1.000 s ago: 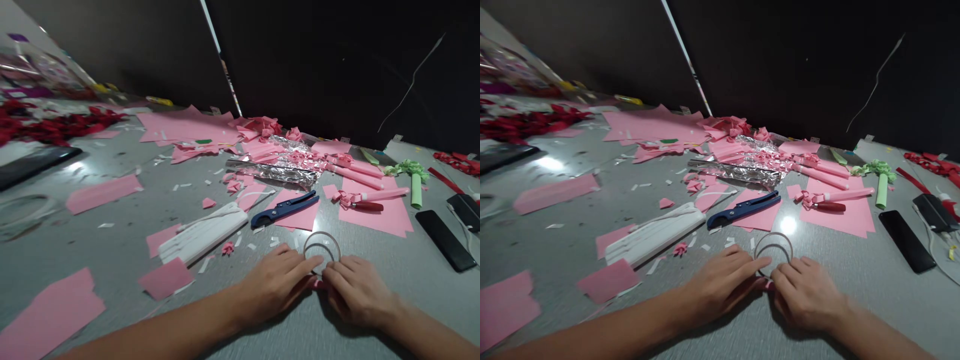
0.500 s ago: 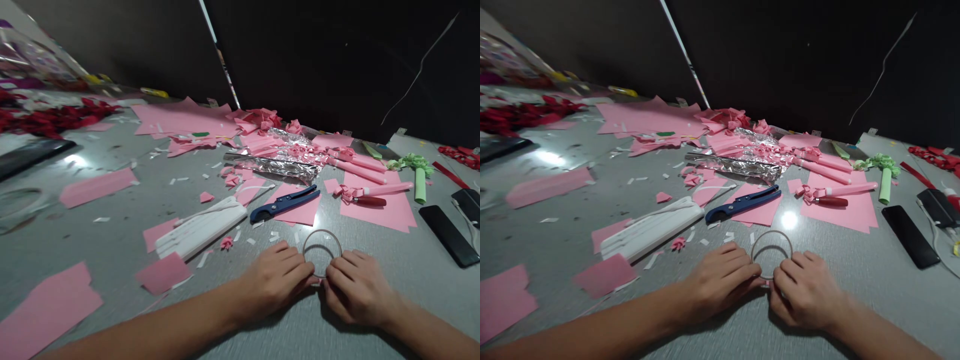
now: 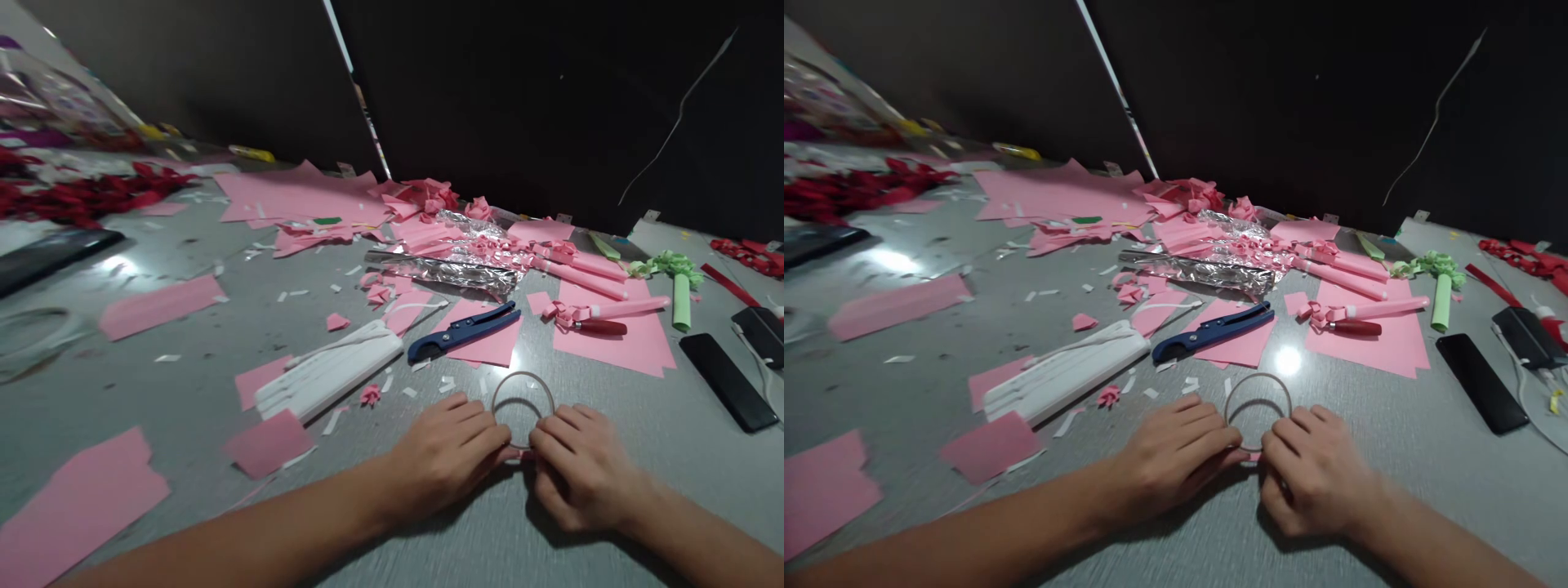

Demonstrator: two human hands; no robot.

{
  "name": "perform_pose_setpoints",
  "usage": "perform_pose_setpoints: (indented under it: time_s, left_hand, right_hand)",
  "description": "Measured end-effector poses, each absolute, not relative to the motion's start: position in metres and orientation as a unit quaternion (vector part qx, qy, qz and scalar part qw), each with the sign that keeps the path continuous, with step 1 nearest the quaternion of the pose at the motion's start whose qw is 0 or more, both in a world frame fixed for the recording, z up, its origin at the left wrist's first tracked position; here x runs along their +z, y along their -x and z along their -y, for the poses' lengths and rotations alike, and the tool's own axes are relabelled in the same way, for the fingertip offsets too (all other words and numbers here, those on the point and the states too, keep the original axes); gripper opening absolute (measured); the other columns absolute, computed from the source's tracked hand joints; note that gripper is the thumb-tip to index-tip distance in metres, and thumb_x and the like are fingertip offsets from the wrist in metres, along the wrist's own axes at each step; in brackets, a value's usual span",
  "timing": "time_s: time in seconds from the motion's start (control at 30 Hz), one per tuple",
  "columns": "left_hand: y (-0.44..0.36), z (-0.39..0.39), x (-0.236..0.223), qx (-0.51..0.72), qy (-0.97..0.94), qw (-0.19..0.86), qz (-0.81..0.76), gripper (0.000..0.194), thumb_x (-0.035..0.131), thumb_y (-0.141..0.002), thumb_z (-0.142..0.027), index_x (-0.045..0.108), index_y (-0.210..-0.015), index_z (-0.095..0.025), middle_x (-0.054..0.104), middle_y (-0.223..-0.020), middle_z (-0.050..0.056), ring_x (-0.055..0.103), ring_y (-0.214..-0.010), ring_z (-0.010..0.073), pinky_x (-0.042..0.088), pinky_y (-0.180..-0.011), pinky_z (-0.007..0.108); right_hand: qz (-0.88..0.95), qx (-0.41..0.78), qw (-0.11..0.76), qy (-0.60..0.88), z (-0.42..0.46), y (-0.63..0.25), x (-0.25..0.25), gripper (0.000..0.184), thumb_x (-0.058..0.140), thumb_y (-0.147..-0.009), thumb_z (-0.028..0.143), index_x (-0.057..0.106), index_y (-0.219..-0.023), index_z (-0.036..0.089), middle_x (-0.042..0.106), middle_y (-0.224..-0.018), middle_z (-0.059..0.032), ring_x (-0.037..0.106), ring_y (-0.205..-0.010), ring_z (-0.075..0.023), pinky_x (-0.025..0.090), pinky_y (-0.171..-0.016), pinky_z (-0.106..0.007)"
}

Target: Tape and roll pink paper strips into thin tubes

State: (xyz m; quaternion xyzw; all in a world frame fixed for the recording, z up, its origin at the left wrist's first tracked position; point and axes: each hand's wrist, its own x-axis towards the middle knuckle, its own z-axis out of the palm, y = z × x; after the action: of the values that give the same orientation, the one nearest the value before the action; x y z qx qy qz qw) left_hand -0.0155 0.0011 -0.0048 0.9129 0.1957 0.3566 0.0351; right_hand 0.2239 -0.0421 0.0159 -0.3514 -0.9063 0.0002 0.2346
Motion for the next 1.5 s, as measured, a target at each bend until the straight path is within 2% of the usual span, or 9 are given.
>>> perform_pose_setpoints:
  time_s: [0.13, 0.2, 0.33, 0.47, 0.63, 0.77, 0.93, 1.2, 1.5]
  left_hand:
    - [0.017, -0.003, 0.000, 0.379, -0.894, 0.071, -0.228, 0.016, 0.054, -0.113, -0.024, 0.065, -0.102, -0.018, 0.070, -0.078, 0.000, 0.060, -0.067, 0.0166, 0.040, -0.067, 0.033]
    - [0.018, -0.004, 0.001, 0.406, -0.877, 0.088, -0.243, 0.013, 0.054, -0.113, -0.021, 0.066, -0.116, -0.018, 0.076, -0.089, 0.003, 0.066, -0.076, 0.0173, 0.044, -0.072, 0.034]
    - [0.019, -0.005, 0.001, 0.438, -0.864, 0.071, -0.239, 0.029, 0.056, -0.111, -0.018, 0.063, -0.139, -0.019, 0.080, -0.110, 0.008, 0.072, -0.089, 0.0192, 0.049, -0.077, 0.035]
    - [0.017, -0.004, -0.001, 0.405, -0.892, 0.023, -0.199, 0.028, 0.053, -0.111, -0.019, 0.064, -0.137, -0.016, 0.080, -0.113, 0.011, 0.074, -0.094, 0.0223, 0.051, -0.078, 0.037]
    - [0.016, -0.003, -0.003, 0.409, -0.896, 0.007, -0.172, 0.031, 0.056, -0.107, -0.014, 0.063, -0.138, -0.017, 0.081, -0.111, 0.009, 0.074, -0.094, 0.0212, 0.052, -0.080, 0.036]
    - [0.012, -0.002, -0.001, 0.428, -0.885, 0.076, -0.168, 0.019, 0.057, -0.109, -0.016, 0.065, -0.127, -0.017, 0.080, -0.103, 0.007, 0.073, -0.086, 0.0181, 0.052, -0.078, 0.033]
    - [0.008, 0.000, 0.000, 0.411, -0.879, 0.159, -0.182, 0.008, 0.057, -0.110, -0.017, 0.065, -0.112, -0.019, 0.079, -0.093, 0.004, 0.070, -0.079, 0.0170, 0.051, -0.076, 0.032]
    - [0.009, 0.000, -0.001, 0.399, -0.868, 0.206, -0.213, 0.014, 0.055, -0.111, -0.022, 0.066, -0.102, -0.019, 0.076, -0.089, 0.004, 0.066, -0.078, 0.0175, 0.048, -0.077, 0.033]
    - [0.006, 0.005, 0.006, 0.406, -0.819, 0.306, -0.267, 0.017, 0.054, -0.107, -0.017, 0.065, -0.094, -0.019, 0.071, -0.084, 0.001, 0.063, -0.077, 0.0164, 0.049, -0.076, 0.029]
  right_hand:
    - [0.901, 0.048, 0.262, 0.344, 0.035, -0.231, 0.017, 0.025, 0.053, -0.098, 0.016, 0.066, -0.119, 0.016, 0.079, -0.103, -0.0123, 0.066, -0.077, -0.0251, 0.049, -0.065, -0.039]
    - [0.899, 0.052, 0.274, 0.337, 0.032, -0.234, 0.014, 0.030, 0.052, -0.101, 0.014, 0.061, -0.130, 0.016, 0.080, -0.111, -0.0127, 0.068, -0.080, -0.0248, 0.051, -0.066, -0.038]
    - [0.894, 0.045, 0.290, 0.338, 0.031, -0.232, 0.008, 0.029, 0.048, -0.109, 0.014, 0.055, -0.137, 0.017, 0.082, -0.096, -0.0080, 0.069, -0.069, -0.0210, 0.045, -0.059, -0.034]
    - [0.890, 0.022, 0.301, 0.342, 0.037, -0.225, 0.008, 0.028, 0.043, -0.114, 0.016, 0.054, -0.139, 0.014, 0.077, -0.077, -0.0037, 0.068, -0.060, -0.0191, 0.040, -0.056, -0.034]
    - [0.880, 0.014, 0.323, 0.347, 0.040, -0.223, 0.009, 0.023, 0.044, -0.114, 0.013, 0.059, -0.131, 0.013, 0.077, -0.077, -0.0031, 0.065, -0.058, -0.0164, 0.039, -0.058, -0.032]
    - [0.878, 0.001, 0.319, 0.357, 0.040, -0.222, 0.007, 0.018, 0.045, -0.113, 0.014, 0.063, -0.115, 0.015, 0.073, -0.073, -0.0019, 0.062, -0.056, -0.0163, 0.037, -0.058, -0.033]
    - [0.882, -0.018, 0.311, 0.354, 0.040, -0.220, 0.008, 0.020, 0.044, -0.113, 0.014, 0.063, -0.117, 0.013, 0.073, -0.073, -0.0020, 0.061, -0.057, -0.0167, 0.035, -0.059, -0.034]
    - [0.893, -0.043, 0.286, 0.345, 0.042, -0.220, 0.010, 0.017, 0.050, -0.111, 0.014, 0.064, -0.120, 0.009, 0.070, -0.071, -0.0015, 0.058, -0.057, -0.0167, 0.032, -0.059, -0.035]
    - [0.893, -0.116, 0.298, 0.316, 0.047, -0.217, 0.010, 0.025, 0.048, -0.105, 0.008, 0.066, -0.121, 0.001, 0.079, -0.083, -0.0125, 0.065, -0.063, -0.0206, 0.037, -0.062, -0.038]
